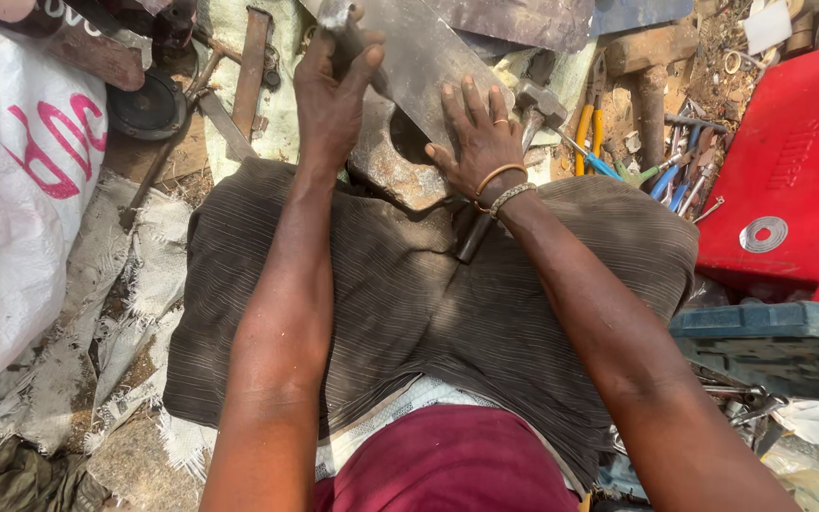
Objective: The person hammers a metal blade-like object on an anvil to shape or flatten it. They repeatedly reposition the object and strike it with a hammer, then use pliers to adjust a small component on the blade.
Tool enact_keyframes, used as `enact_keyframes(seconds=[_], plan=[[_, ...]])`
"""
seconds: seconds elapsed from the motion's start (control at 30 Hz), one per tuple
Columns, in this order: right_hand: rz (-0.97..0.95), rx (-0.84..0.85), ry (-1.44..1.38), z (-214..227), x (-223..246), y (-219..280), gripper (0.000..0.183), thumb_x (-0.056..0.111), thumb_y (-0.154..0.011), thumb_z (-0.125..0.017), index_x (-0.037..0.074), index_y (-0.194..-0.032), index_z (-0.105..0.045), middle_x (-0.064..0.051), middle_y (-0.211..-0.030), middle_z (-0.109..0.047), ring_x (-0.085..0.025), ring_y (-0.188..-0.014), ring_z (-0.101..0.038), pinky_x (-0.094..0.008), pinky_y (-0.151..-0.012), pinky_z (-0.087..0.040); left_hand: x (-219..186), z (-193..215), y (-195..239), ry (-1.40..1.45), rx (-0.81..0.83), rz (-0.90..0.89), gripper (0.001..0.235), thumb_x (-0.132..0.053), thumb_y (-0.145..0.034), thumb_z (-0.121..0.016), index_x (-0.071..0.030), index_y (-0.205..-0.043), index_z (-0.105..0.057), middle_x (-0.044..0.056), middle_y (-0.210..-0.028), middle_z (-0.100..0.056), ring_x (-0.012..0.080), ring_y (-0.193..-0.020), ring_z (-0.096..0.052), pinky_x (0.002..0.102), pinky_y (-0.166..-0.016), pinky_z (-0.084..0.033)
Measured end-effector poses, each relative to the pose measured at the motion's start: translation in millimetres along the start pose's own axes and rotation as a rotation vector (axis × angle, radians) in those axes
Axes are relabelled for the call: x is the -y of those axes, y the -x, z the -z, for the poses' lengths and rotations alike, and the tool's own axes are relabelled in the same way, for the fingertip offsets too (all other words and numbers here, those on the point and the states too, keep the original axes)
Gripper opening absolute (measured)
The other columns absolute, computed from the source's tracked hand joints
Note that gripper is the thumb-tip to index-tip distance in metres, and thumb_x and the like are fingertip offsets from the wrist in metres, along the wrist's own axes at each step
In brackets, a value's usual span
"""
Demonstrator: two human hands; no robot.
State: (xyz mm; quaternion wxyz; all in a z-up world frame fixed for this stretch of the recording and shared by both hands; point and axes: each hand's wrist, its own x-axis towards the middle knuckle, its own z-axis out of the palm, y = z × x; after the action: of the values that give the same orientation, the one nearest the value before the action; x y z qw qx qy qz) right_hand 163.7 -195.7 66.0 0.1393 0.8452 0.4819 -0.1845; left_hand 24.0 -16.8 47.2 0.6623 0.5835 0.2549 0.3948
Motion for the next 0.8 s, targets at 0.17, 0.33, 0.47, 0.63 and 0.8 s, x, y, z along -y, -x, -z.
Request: enact_keyframes(seconds=[0.17,0.33,0.47,0.63,0.8], plan=[[0.007,-0.166,-0.037,-33.1,-22.5,3.2,0.089,0.073,-0.097,-0.054,0.024,-0.164,-0.023,-0.013,-0.168,-0.016,-0.047,-0.15,-0.014,-0.068,-0.115,-0.025,-8.9,-51.1,-21.2,-0.026,0.14,0.06,0.042,-0.044,-0.095,-0.072,-0.01,-0.118,-0.067,0.003,-0.102,-0.078,0.0126,-0.08,-0.073,0.037,-0.077,-0.063],[-0.607,-0.25,-0.561,-56.4,-44.6,32.8,0.089,0.069,-0.087,-0.064,0.003,-0.145,-0.05,-0.021,-0.146,-0.051,-0.033,-0.138,-0.049,-0.047,-0.114,-0.043,15.5,-80.9,-27.1,0.058,0.209,0.185,0.042,-0.043,-0.091,-0.073,-0.01,-0.117,-0.07,0.006,-0.092,-0.078,0.0169,-0.069,-0.068,0.038,-0.065,-0.061],[-0.748,-0.172,-0.847,-66.7,-50.9,47.8,0.089,0.07,-0.087,-0.063,0.003,-0.145,-0.053,-0.022,-0.131,-0.059,-0.029,-0.113,-0.063,-0.042,-0.094,-0.054,38.7,-88.3,-24.7,-0.039,0.244,-0.018,0.036,-0.044,-0.101,-0.069,-0.01,-0.116,-0.067,0.007,-0.115,-0.078,0.018,-0.105,-0.077,0.037,-0.09,-0.065],[-0.766,-0.206,-1.124,-77.8,-59.4,39.8,0.091,0.067,-0.08,-0.068,0.002,-0.142,-0.052,-0.018,-0.124,-0.065,-0.026,-0.107,-0.067,-0.039,-0.085,-0.056,48.8,-89.3,-25.4,-0.114,0.239,0.118,0.04,-0.049,-0.094,-0.07,-0.011,-0.107,-0.064,0.006,-0.113,-0.08,0.0169,-0.098,-0.082,0.037,-0.082,-0.066],[-0.5,-0.652,-0.756,-80.1,-69.6,32.7,0.081,0.057,-0.097,-0.07,0.003,-0.152,-0.05,-0.026,-0.144,-0.057,-0.035,-0.132,-0.056,-0.046,-0.105,-0.048,44.1,-86.3,-26.5,-0.069,0.205,0.046,0.041,-0.049,-0.096,-0.07,-0.013,-0.113,-0.066,0.005,-0.115,-0.079,0.0155,-0.104,-0.079,0.035,-0.087,-0.067]])
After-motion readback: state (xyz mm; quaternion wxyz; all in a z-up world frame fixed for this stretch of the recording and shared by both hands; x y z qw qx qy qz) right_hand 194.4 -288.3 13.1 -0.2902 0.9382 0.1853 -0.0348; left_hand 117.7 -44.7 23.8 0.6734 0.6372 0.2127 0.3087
